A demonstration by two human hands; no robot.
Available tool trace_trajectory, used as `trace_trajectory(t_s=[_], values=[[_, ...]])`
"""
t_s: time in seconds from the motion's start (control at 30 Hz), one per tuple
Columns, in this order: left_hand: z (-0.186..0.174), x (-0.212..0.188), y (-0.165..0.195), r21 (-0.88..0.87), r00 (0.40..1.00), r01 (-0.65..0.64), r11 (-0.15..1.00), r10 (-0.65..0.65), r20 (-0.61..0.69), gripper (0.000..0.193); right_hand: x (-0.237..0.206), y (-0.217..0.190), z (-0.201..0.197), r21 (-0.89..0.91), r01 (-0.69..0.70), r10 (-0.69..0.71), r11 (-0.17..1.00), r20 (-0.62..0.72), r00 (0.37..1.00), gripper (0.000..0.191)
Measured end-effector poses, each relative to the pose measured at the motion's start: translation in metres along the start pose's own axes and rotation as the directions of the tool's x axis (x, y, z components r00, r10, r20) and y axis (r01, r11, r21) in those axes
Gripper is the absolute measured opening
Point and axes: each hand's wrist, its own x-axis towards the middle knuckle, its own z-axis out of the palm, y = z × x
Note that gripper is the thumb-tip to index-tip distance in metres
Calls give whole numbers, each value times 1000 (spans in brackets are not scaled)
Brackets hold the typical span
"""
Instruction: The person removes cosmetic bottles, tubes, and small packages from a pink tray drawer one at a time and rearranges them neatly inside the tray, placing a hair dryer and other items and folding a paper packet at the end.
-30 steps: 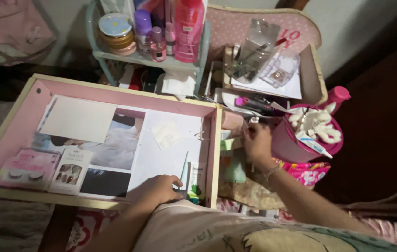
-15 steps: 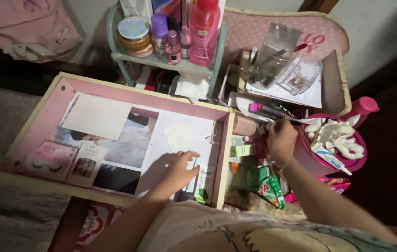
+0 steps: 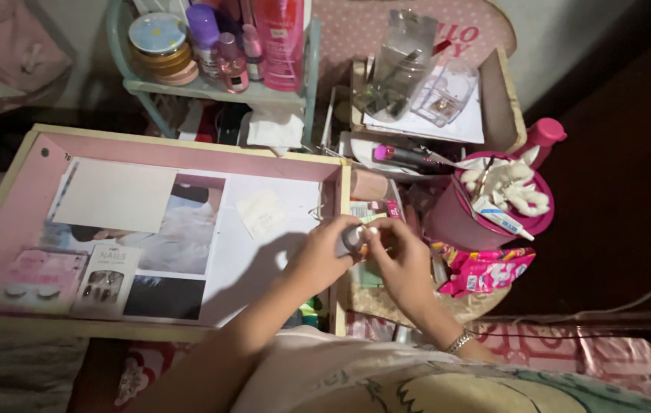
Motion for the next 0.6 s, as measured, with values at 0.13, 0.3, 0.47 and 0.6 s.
trace_trajectory(t_s=[0.13, 0.3, 0.47, 0.6], values=[[4, -19, -30, -256, 898, 398, 881, -432, -89, 59, 4, 16, -5, 260, -171, 148, 950, 105, 983, 33], [-28, -53, -64, -372, 641, 714, 593, -768, 5, 54, -4, 40, -13, 273, -336, 339, 901, 36, 940, 33], [-36, -76, -83, -398, 614, 752, 526, -778, 131, 51, -28, 56, -11, 256, -358, 336, 898, 126, 933, 32], [-26, -84, -97, -451, 589, 749, 486, -799, 117, 52, -45, 58, -13, 176, -415, 383, 893, 189, 904, 34]])
